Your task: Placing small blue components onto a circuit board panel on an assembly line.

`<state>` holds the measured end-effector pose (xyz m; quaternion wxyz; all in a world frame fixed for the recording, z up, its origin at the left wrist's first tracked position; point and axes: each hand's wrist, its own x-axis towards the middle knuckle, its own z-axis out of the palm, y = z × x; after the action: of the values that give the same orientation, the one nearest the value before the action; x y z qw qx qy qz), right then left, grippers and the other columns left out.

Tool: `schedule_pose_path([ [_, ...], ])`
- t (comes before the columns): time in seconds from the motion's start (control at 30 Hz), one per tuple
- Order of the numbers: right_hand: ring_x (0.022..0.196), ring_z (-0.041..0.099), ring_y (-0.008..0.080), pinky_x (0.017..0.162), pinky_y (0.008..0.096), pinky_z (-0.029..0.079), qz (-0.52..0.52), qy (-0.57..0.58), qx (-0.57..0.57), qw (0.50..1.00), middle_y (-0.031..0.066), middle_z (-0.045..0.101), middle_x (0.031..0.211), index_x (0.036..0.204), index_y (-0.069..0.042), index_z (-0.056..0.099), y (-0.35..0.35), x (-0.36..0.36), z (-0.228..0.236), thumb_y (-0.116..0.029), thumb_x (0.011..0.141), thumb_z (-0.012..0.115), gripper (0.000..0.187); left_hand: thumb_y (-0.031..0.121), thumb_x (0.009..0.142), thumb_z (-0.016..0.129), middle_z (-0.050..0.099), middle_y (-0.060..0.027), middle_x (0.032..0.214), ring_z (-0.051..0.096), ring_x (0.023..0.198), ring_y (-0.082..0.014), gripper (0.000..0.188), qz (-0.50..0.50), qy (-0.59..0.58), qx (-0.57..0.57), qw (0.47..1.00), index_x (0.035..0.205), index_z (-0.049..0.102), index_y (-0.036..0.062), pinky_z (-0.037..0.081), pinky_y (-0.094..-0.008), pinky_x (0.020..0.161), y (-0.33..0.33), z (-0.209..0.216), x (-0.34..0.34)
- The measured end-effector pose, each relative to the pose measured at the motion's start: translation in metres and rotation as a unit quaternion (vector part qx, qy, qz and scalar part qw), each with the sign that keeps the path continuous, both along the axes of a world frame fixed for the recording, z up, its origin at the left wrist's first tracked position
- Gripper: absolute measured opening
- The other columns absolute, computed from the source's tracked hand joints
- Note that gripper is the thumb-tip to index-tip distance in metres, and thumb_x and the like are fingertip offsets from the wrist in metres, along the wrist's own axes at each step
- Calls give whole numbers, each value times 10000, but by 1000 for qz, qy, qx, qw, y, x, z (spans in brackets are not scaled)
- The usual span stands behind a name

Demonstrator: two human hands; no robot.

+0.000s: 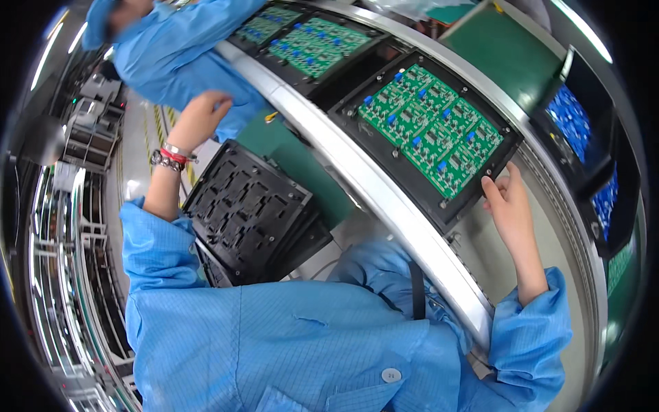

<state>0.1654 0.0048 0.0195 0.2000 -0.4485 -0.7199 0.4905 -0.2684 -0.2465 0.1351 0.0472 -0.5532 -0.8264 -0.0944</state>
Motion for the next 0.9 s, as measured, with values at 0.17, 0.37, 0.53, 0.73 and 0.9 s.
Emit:
schedule_pose_path([
  [0.17, 668, 577, 120, 566, 230, 453, 62, 46, -33, 996, 71, 592, 841, 1431, 11, 235, 8, -6, -3, -118, 930, 490, 577, 349, 908, 530, 641, -266, 932, 618, 874, -426, 390, 283, -12, -168, 944, 887, 657, -18, 488, -495, 792, -118, -105, -59],
  [0.37, 695, 572, 90, 576, 200, 427, 48, 0, 63, 997, 44, 611, 882, 1433, -64, 288, 26, 13, 19, -84, 917, 459, 544, 277, 898, 542, 645, -243, 889, 619, 867, -403, 305, 280, -39, 27, 959, 924, 658, -4, 481, -451, 761, -124, -128, -37],
  [0.53, 725, 564, 72, 617, 190, 423, 44, 81, 118, 989, 26, 615, 906, 1408, -78, 342, 9, 13, 46, -89, 930, 467, 494, 259, 903, 548, 644, -166, 795, 617, 753, -357, 203, 263, 138, 155, 942, 903, 647, 81, 469, -450, 646, -92, -50, 30],
  [0.73, 749, 567, 90, 661, 206, 428, 44, 170, 134, 975, 59, 623, 933, 1384, -41, 368, -12, 19, 86, -119, 949, 483, 457, 86, 801, 582, 586, -115, 796, 582, 710, -309, 131, -149, 185, 263, 935, 918, 599, 31, 450, -373, 613, -4, 63, 157],
  [0.9, 880, 589, 150, 783, 264, 459, 134, 256, 14, 957, 97, 617, 1009, 1308, 5, 443, -46, 47, 135, -310, 947, 495, 482, 206, 792, 573, 591, -99, 797, 574, 651, -232, 187, -539, 161, 262, 784, 861, 596, 34, 441, -331, 576, 72, 78, 220],
])
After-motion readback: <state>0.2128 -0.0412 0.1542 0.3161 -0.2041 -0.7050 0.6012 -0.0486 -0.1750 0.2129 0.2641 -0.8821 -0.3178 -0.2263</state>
